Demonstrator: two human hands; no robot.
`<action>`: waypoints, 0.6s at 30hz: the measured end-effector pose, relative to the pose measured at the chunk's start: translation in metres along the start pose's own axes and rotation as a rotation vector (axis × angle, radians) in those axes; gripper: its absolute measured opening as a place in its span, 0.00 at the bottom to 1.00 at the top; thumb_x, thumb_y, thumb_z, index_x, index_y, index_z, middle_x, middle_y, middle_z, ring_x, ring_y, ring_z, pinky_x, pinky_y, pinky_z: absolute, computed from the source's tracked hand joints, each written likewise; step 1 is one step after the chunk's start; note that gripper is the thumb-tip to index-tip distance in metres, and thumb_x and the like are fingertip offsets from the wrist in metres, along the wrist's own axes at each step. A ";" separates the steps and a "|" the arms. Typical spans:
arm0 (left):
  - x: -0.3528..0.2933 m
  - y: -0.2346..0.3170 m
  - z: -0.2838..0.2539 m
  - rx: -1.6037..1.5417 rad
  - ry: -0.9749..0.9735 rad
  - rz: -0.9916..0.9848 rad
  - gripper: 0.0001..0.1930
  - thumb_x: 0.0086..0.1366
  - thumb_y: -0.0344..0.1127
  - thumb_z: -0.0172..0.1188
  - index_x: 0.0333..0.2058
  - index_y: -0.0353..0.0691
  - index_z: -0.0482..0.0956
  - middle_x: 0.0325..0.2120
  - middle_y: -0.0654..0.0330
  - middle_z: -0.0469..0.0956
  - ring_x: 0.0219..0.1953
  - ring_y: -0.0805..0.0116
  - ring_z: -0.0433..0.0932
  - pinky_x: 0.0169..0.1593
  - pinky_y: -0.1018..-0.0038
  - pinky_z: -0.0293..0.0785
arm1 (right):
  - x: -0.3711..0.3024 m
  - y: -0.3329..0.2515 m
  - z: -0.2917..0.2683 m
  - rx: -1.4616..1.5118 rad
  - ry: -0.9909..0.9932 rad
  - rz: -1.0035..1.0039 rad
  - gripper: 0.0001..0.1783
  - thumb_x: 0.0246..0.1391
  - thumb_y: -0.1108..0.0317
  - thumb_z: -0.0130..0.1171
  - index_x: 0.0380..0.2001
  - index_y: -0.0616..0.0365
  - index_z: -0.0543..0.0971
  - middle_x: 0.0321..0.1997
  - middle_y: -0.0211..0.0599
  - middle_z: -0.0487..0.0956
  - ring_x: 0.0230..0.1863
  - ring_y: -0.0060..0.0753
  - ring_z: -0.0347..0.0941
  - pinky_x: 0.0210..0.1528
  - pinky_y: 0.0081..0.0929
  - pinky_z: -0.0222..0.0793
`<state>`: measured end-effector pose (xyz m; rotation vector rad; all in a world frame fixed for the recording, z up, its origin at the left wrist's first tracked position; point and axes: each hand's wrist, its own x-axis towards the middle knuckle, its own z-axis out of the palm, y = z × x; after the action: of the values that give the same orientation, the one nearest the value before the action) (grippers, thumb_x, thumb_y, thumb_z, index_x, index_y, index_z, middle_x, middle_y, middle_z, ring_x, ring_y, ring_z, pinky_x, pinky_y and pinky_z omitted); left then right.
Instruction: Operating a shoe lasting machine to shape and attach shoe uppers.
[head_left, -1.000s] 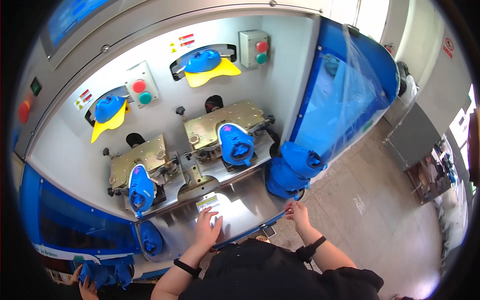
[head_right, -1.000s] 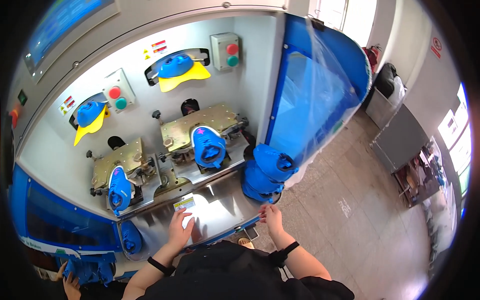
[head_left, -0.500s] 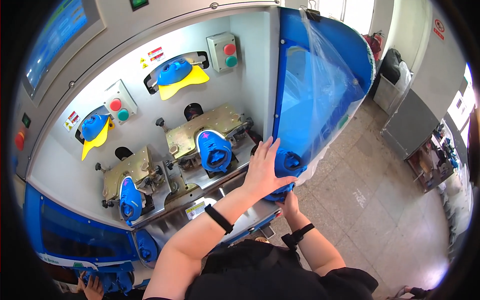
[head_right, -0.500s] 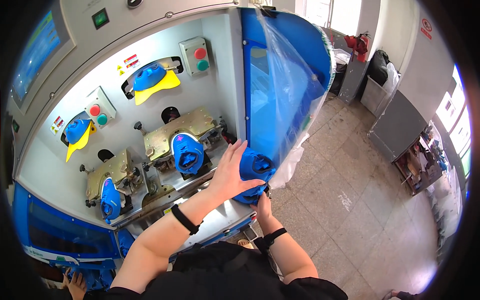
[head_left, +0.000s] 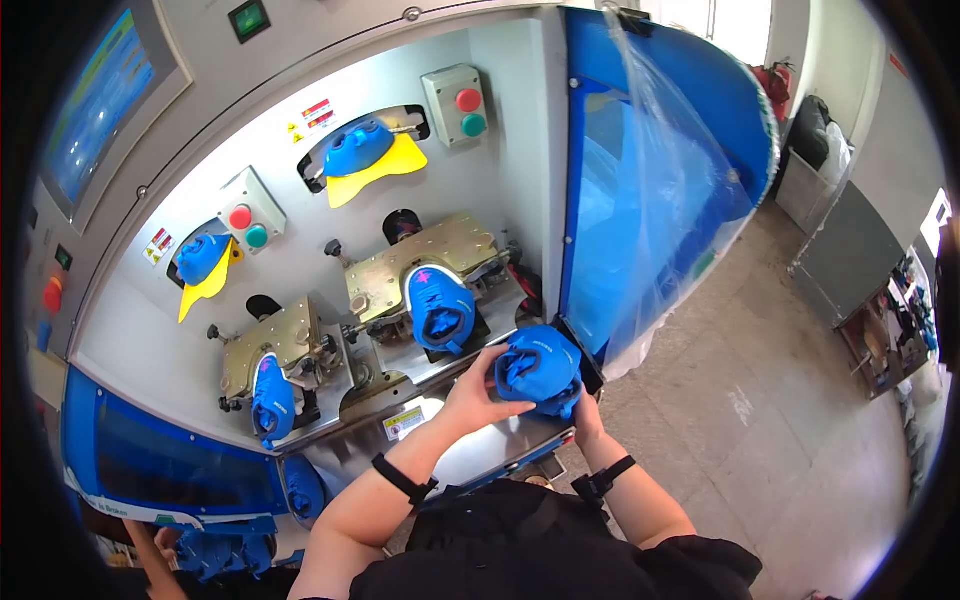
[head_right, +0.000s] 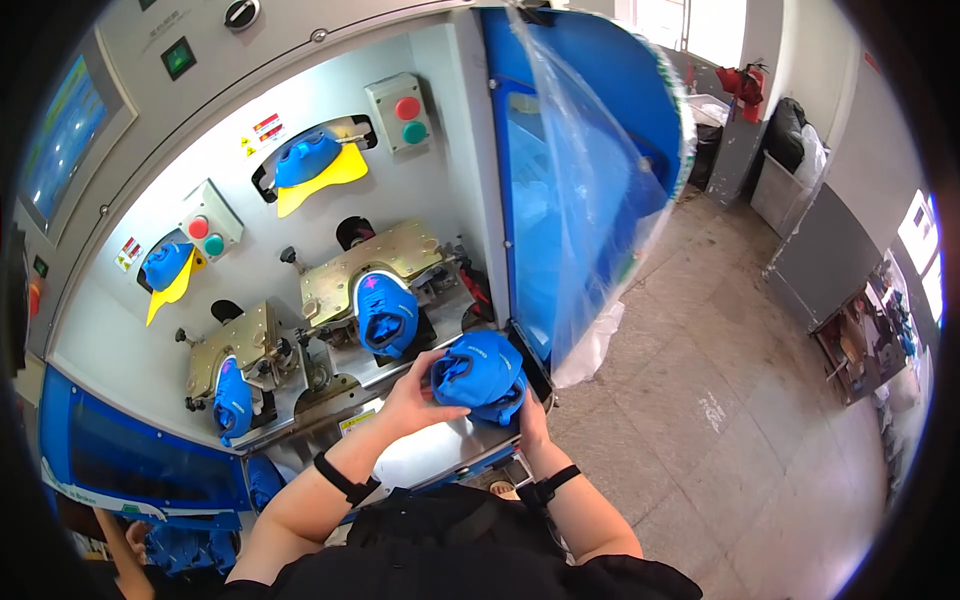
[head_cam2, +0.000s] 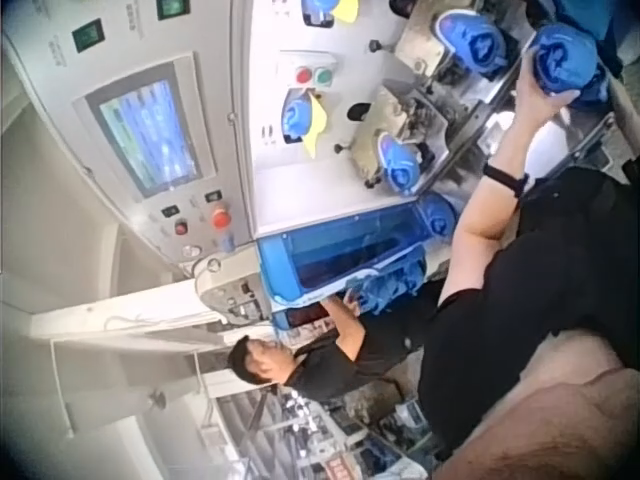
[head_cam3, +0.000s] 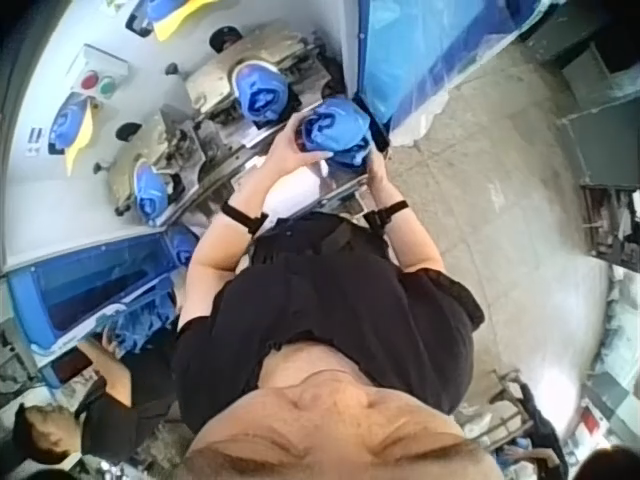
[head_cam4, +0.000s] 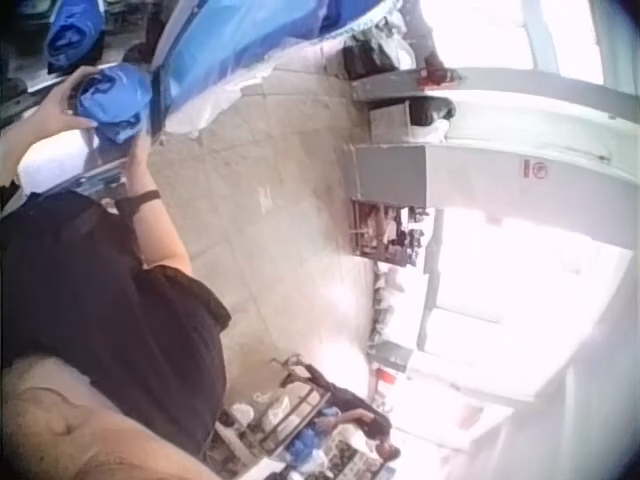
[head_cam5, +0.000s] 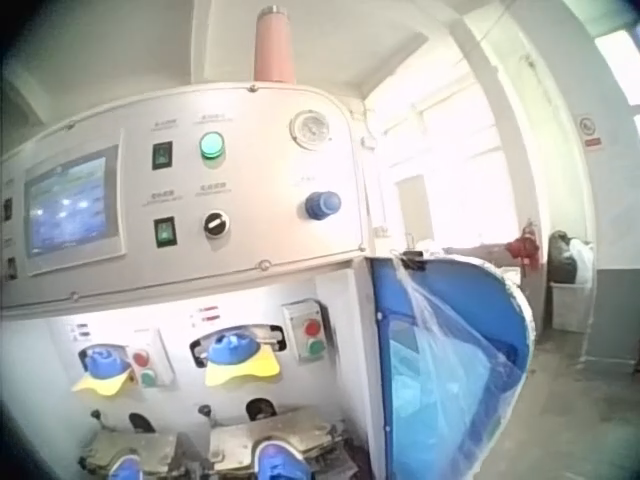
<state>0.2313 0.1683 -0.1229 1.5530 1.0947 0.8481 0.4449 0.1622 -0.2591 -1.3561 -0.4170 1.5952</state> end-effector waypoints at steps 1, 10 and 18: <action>-0.012 0.001 -0.003 -0.065 -0.025 -0.055 0.49 0.46 0.34 0.80 0.64 0.46 0.59 0.64 0.53 0.63 0.61 0.60 0.70 0.61 0.65 0.70 | -0.001 -0.002 -0.001 -0.019 -0.037 0.017 0.39 0.61 0.38 0.50 0.61 0.61 0.71 0.58 0.41 0.76 0.59 0.36 0.72 0.61 0.32 0.66; -0.137 -0.031 -0.045 -0.269 -0.025 -0.074 0.55 0.50 0.26 0.74 0.71 0.47 0.46 0.68 0.56 0.54 0.69 0.62 0.56 0.65 0.63 0.65 | -0.024 0.009 0.017 -0.507 -0.202 -0.181 0.36 0.53 0.48 0.67 0.50 0.70 0.71 0.40 0.39 0.79 0.39 0.28 0.75 0.42 0.25 0.71; -0.216 -0.108 -0.070 -0.685 0.198 -0.466 0.46 0.63 0.55 0.63 0.71 0.46 0.48 0.65 0.49 0.60 0.62 0.58 0.68 0.61 0.62 0.70 | -0.040 0.023 0.070 -1.102 -0.366 -0.300 0.39 0.49 0.40 0.67 0.44 0.72 0.79 0.40 0.55 0.83 0.43 0.45 0.82 0.46 0.36 0.75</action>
<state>0.0689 -0.0035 -0.2090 0.6255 1.0888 0.9287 0.3689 0.1403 -0.2314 -1.6249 -1.8221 1.3597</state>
